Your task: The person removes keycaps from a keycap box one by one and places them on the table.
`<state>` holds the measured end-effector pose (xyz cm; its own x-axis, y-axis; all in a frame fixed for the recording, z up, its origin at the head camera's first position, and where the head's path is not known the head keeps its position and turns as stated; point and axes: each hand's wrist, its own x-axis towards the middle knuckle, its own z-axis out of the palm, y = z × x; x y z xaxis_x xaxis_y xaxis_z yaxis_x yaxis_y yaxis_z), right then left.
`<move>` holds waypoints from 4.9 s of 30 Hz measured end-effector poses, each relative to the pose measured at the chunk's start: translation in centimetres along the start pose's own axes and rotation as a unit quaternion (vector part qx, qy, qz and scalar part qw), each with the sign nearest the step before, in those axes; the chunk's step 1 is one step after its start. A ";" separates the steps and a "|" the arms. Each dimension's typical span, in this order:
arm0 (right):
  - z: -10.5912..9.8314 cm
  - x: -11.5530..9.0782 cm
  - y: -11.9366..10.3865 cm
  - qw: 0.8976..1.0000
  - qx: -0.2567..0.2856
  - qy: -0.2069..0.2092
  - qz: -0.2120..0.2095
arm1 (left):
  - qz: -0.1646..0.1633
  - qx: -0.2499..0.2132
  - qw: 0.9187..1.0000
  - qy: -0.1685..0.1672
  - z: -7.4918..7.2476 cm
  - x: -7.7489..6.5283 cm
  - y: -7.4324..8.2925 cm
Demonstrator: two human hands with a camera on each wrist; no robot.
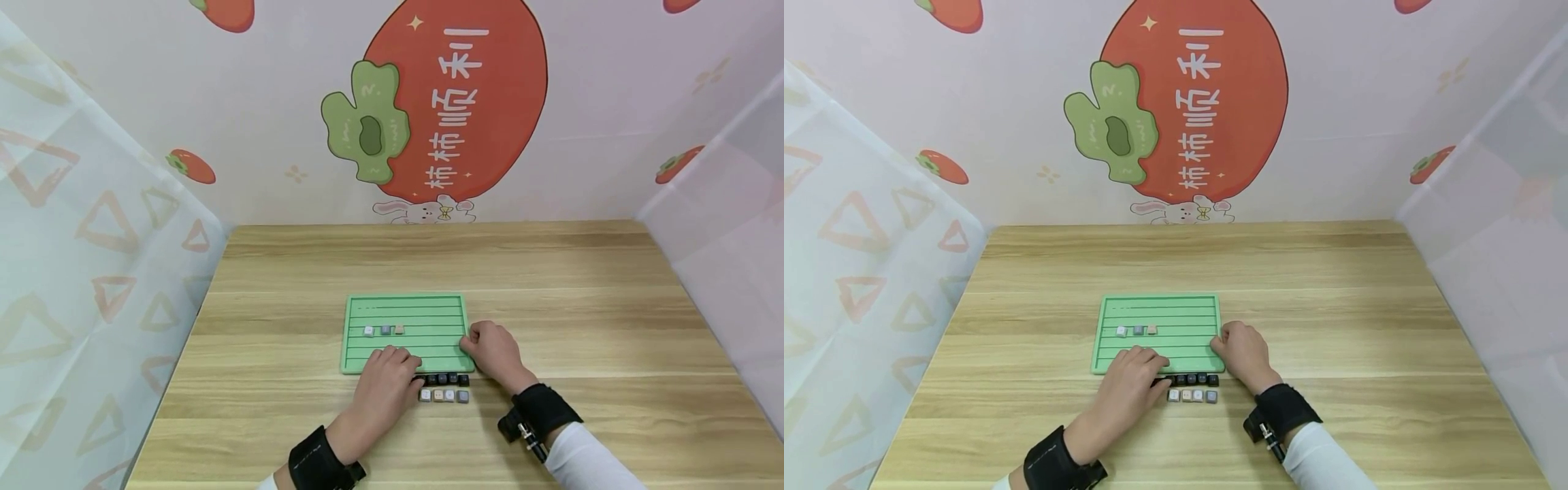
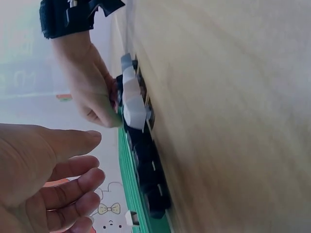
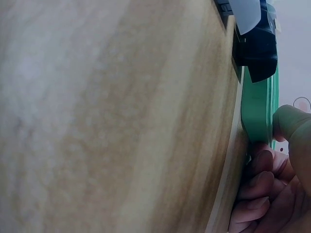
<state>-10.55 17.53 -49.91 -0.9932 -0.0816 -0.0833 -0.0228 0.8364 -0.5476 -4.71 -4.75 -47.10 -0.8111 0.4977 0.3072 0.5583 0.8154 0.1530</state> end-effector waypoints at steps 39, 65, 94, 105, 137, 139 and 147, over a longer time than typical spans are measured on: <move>0.2 0.1 0.3 1.000 0.001 0.006 -0.015 | -0.054 0.006 0.998 0.025 0.4 1.9 -3.0; 0.1 0.1 0.3 1.000 0.002 0.006 -0.020 | -0.076 0.010 0.997 0.010 0.7 3.3 -4.4; 0.1 0.0 0.2 1.000 0.004 0.012 -0.019 | -0.068 0.033 0.994 -0.077 1.6 5.0 -4.9; 0.0 -0.1 0.0 1.000 0.005 0.010 -0.013 | -0.080 0.019 0.994 -0.074 1.9 5.0 -5.1; -0.2 -0.2 -0.1 1.000 0.008 0.006 -0.020 | -0.073 -0.001 0.997 -0.037 0.0 4.5 -5.0; -0.1 -0.2 0.0 1.000 0.006 0.007 -0.018 | -0.070 -0.001 0.997 -0.030 0.0 4.4 -5.0; -0.1 -0.2 -0.1 1.000 0.008 0.009 -0.017 | -0.069 -0.002 0.998 -0.014 0.0 4.0 -4.8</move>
<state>-10.36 17.49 -49.74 -0.9938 -0.1001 -0.0484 -0.0556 0.8246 -0.5629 -10.62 -6.69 -46.59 -0.8849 0.3890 0.2563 0.4416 0.8757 0.1956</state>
